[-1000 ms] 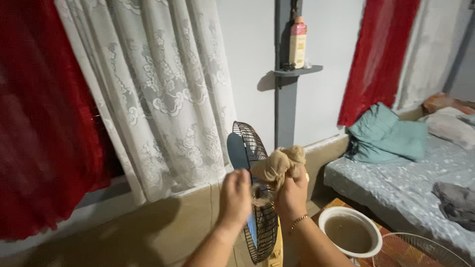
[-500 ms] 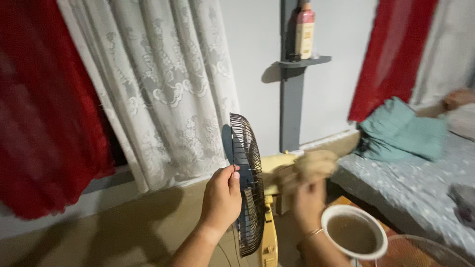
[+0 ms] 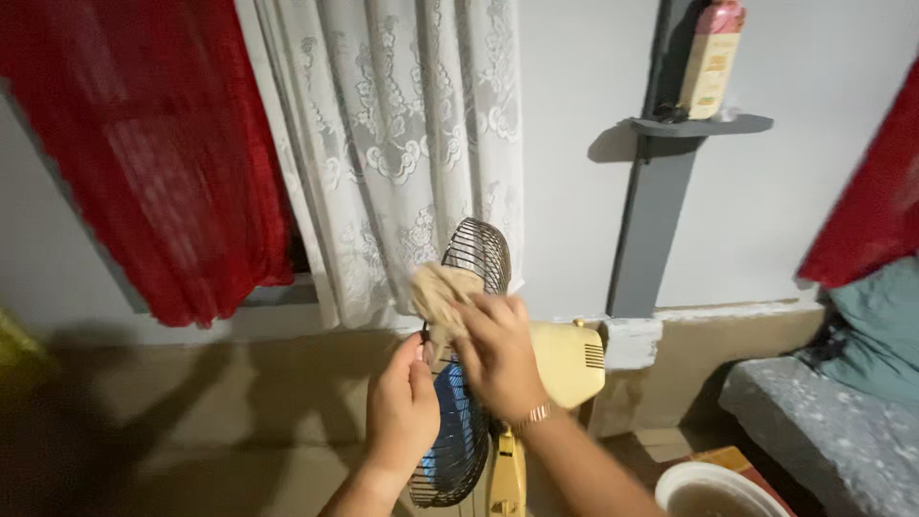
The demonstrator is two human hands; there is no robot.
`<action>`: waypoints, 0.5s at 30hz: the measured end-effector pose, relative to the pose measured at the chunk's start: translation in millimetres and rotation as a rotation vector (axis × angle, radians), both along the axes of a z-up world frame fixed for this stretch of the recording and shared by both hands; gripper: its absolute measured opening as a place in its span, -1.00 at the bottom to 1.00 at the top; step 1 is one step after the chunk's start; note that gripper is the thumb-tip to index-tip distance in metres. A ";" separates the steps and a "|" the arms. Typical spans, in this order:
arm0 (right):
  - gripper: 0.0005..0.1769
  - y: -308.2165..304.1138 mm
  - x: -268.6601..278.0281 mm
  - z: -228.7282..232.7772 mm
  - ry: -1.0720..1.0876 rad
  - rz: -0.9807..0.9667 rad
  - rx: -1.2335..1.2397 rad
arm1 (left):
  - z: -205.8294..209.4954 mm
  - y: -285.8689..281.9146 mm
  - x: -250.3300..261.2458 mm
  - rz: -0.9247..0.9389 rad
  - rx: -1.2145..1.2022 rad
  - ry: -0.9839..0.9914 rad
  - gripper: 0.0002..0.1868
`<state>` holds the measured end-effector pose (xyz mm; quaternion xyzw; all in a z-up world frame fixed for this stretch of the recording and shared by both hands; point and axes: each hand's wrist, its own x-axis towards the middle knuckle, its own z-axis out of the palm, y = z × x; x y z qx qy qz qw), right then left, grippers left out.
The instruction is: The person cleans a fan by wiping the blue blades and the outer metal cage using a cloth rinsed in a bucket of water.
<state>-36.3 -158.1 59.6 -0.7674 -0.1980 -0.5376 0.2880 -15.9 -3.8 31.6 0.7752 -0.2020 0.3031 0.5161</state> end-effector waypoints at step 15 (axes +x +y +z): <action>-0.81 -5.6 16.2 18.5 -0.192 0.227 -0.075 | 5.4 7.4 -11.0 0.052 0.050 -0.259 -0.73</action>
